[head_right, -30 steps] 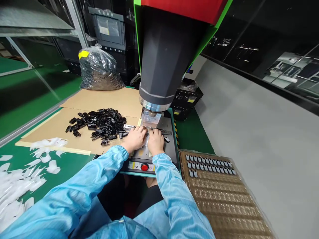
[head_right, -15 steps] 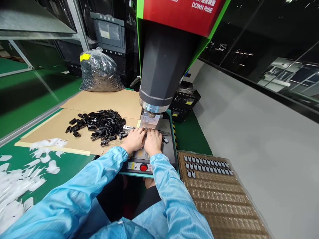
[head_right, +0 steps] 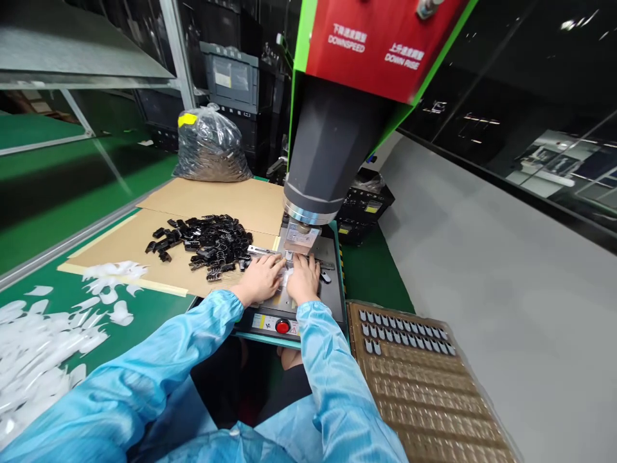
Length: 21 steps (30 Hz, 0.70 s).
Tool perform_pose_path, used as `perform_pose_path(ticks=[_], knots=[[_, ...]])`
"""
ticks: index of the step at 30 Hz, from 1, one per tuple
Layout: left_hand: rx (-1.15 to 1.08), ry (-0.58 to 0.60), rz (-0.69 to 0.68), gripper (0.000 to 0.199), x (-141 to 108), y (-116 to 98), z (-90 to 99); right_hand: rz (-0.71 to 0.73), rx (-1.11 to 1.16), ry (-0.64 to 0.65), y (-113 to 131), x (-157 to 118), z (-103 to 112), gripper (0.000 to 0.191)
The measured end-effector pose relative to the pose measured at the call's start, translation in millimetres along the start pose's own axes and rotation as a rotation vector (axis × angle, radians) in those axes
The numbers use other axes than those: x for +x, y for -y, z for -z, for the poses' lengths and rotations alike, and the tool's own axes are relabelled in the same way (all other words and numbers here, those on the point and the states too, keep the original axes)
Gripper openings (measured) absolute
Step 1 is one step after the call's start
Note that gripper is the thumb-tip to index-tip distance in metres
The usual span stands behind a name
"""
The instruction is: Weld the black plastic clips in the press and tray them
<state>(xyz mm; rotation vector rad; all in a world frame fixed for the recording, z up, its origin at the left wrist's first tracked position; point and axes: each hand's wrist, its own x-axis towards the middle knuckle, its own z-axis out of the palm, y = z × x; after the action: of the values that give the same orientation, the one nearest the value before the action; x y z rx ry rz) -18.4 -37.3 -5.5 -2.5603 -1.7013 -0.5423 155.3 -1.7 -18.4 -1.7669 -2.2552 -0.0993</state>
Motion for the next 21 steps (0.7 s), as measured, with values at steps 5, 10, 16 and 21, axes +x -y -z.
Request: perform_pose_path(ticks=[5,10,16,21], knots=[[-0.018,-0.131,0.153,0.045,-68.5,43.2,22.8,0.021,0.101,-0.143,13.4,-2.6,0.5,0.044],[0.002,-0.165,0.422,0.032,-121.6,91.2,29.5,0.246,0.159,-0.056,62.4,4.1,-2.8,0.046],[-0.012,-0.098,0.457,0.025,-133.0,99.8,20.9,0.319,0.005,0.127,105.3,13.4,-8.0,0.035],[-0.075,-0.074,0.403,0.024,-122.4,89.2,16.9,0.244,-0.1,0.102,111.7,11.7,-5.0,0.033]])
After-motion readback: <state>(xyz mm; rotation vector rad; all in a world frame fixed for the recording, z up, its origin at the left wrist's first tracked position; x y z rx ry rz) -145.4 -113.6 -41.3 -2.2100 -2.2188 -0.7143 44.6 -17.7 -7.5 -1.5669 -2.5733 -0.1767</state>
